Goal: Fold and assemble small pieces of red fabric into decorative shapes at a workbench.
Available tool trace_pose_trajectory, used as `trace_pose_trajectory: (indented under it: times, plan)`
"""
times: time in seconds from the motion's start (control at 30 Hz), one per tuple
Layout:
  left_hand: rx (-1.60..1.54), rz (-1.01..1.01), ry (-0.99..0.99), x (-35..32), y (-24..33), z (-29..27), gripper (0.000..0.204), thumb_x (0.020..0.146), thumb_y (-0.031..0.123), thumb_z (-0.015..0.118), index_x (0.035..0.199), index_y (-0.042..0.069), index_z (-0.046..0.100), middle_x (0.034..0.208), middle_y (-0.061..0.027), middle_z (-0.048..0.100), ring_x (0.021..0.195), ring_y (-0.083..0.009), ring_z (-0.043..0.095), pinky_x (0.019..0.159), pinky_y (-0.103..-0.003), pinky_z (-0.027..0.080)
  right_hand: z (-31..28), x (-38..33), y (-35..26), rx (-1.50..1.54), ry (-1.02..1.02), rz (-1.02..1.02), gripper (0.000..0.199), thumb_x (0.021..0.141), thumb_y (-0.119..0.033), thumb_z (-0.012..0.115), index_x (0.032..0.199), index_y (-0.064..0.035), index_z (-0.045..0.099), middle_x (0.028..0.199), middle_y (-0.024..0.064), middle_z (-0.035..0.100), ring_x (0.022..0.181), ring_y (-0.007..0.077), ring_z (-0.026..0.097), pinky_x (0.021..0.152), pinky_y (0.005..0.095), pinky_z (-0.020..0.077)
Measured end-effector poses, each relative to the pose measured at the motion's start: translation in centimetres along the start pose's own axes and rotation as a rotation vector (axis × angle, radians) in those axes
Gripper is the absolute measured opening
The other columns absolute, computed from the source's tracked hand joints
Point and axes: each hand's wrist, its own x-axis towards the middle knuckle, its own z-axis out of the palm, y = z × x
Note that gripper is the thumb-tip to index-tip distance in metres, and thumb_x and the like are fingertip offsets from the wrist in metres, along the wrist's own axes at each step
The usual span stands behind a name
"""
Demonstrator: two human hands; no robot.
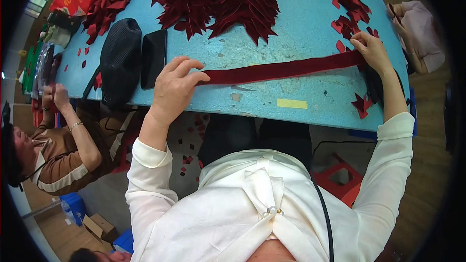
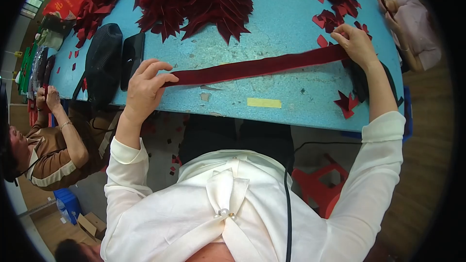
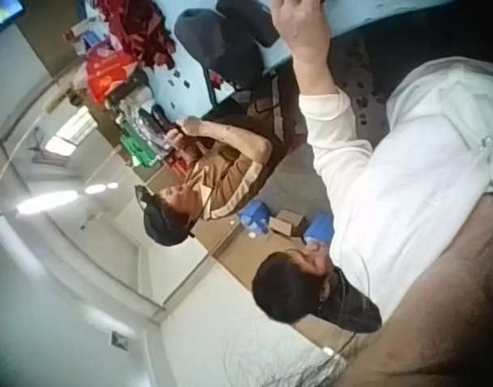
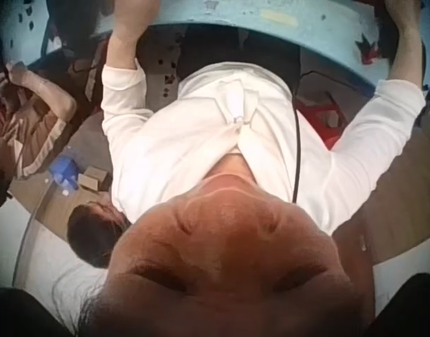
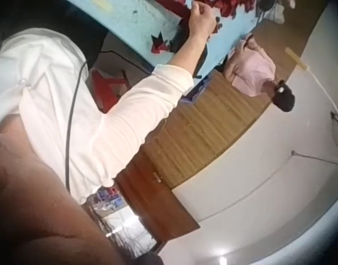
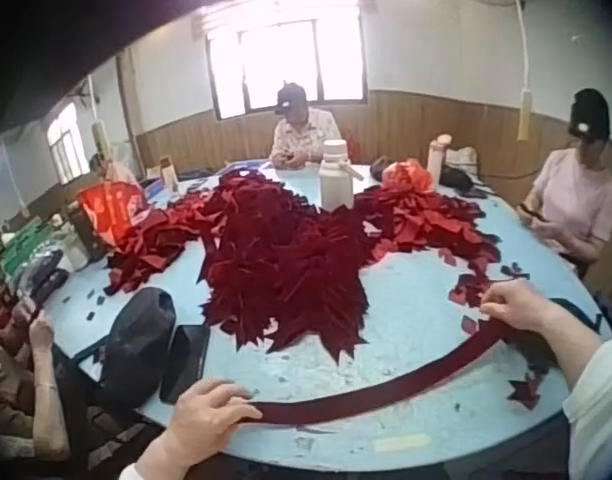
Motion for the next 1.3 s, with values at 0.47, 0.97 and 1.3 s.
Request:
trace_pose_trajectory:
  times: [0.47,0.97,1.3]
  plan:
    - [-0.357,0.031,-0.031,2.1,0.3,-0.1,0.028,0.06,-0.009,0.065,0.083,0.007,0.064,0.092,-0.0061,0.065,0.093,-0.0248,0.06,0.077,-0.033,0.05,7.7,-4.1,-12.2,0.094,0.033,-0.656,0.047,0.076,-0.017,0.076,0.12,-0.0068,0.059,0.109,0.0126,0.061,0.105,0.0285,0.058,0.088,0.0388,0.0492]
    - [-0.787,-0.418,0.361,2.7,2.1,-0.8,0.013,0.083,0.0,0.069,0.096,0.003,0.069,0.087,-0.0073,0.067,0.072,-0.0131,0.062,0.065,-0.024,0.05,11.4,-4.6,-14.4,0.337,0.123,-0.647,0.014,0.079,0.003,0.068,0.093,0.0008,0.067,0.086,0.0121,0.065,0.085,0.0289,0.059,0.074,0.0349,0.0482]
    - [-0.999,-0.576,0.367,0.7,2.0,-1.0,0.013,0.091,0.005,0.064,0.103,0.002,0.066,0.091,-0.0035,0.066,0.082,-0.0091,0.059,0.073,-0.023,0.049,10.4,-5.1,-10.9,0.285,0.144,-0.489,0.012,0.081,0.001,0.065,0.093,0.0016,0.066,0.083,0.0111,0.062,0.08,0.0268,0.055,0.071,0.0334,0.0451]
